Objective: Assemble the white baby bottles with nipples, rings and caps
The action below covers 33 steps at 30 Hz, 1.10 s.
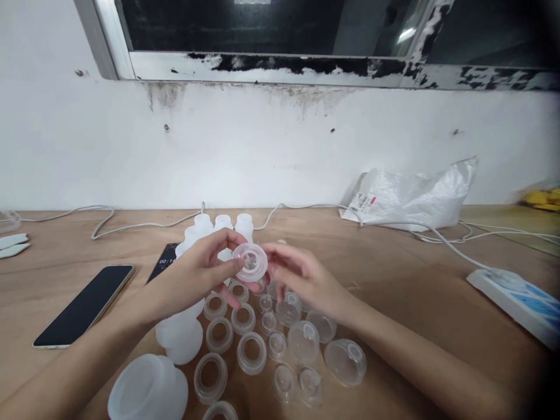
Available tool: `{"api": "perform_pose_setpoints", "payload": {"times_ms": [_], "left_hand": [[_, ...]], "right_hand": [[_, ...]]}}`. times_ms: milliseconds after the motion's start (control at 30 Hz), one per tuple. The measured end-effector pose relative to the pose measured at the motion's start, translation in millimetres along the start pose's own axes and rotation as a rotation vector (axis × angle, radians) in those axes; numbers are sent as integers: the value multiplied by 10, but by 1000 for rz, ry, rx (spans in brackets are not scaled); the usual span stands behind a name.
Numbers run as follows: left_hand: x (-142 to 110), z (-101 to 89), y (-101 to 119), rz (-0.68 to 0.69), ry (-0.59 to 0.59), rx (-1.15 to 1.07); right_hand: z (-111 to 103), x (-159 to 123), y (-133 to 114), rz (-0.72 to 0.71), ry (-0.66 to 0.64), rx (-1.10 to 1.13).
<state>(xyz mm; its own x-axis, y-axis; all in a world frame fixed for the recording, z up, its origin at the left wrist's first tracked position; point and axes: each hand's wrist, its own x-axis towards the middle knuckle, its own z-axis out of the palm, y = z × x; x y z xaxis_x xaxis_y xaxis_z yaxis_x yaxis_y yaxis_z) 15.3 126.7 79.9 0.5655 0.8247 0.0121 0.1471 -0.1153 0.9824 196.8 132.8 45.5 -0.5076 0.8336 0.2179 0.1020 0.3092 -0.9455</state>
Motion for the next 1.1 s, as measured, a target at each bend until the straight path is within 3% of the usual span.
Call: {"api": "perform_pose_setpoints", "payload": {"times_ms": [167, 467, 800, 933, 1100], "left_hand": [[-28, -5, 24, -70, -25, -86], [-36, -38, -6, -101, -95, -124], [-109, -40, 40, 88, 46, 489], [-102, -33, 45, 90, 72, 502], [-102, -114, 10, -7, -21, 388]], "right_hand": [[-15, 10, 29, -114, 71, -294], [-8, -36, -88, -220, 44, -464], [29, -92, -131, -326, 57, -605], [42, -104, -139, -348, 41, -606], [31, -102, -158, -368, 14, -545]]}}
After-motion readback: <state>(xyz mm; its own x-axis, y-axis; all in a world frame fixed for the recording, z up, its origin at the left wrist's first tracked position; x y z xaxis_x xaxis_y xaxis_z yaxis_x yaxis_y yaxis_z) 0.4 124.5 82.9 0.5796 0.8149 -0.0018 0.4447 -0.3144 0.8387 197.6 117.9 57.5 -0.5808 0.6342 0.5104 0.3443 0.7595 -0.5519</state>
